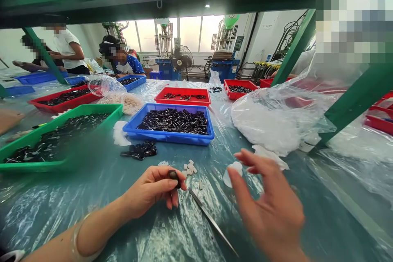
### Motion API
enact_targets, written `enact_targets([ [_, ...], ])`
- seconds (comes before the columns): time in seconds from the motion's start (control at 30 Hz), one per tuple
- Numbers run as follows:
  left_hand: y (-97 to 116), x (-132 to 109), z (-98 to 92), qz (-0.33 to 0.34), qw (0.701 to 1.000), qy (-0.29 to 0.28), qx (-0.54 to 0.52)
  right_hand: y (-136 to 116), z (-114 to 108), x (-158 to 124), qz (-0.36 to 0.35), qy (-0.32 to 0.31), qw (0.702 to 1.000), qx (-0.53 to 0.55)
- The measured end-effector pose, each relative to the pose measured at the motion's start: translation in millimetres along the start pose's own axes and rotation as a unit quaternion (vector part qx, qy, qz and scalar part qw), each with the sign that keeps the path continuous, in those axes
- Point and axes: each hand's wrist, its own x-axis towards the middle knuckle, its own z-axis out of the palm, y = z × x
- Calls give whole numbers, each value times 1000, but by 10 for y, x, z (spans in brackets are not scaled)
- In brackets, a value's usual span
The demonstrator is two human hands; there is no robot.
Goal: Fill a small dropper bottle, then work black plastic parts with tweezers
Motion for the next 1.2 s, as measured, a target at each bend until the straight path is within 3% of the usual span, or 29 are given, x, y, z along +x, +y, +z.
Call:
enact_targets([
  [0.07, -12, -11, 10, 19, 999, 8, 24, 169, -69, 89, 67, 26, 997, 23],
  [0.17, -23, -24, 29, 48, 997, 17, 65, 459, -126, 168, 196, -99, 975, 38],
  [0.27, -25, -29, 47, 80, 992, 14, 101, 681, -132, 167, 271, -248, 929, 43],
  [0.4, -32, -40, 64, 97, 986, 0, 133, 800, -75, 87, 280, -357, 882, 123],
  [0.5, -59, -60, 72, 92, 986, -10, 141, 799, 4, 28, 280, -369, 873, 149],
  [0.63, -122, -86, 99, 40, 993, -16, 112, 756, 97, -12, 267, -351, 888, 131],
  [0.83, -177, -89, 174, -63, 993, -48, 87, 528, 73, -67, 160, -289, 940, 83],
  [0.93, -205, -95, 187, -95, 991, -59, 77, 356, 42, -104, -2, -268, 962, 56],
  [1.03, -231, -101, 185, -113, 989, -74, 62, 235, 37, -128, -173, -244, 954, 0],
  [1.2, -236, -94, 181, -142, 984, -95, 55, 171, 27, -140, -254, -240, 935, -61],
])
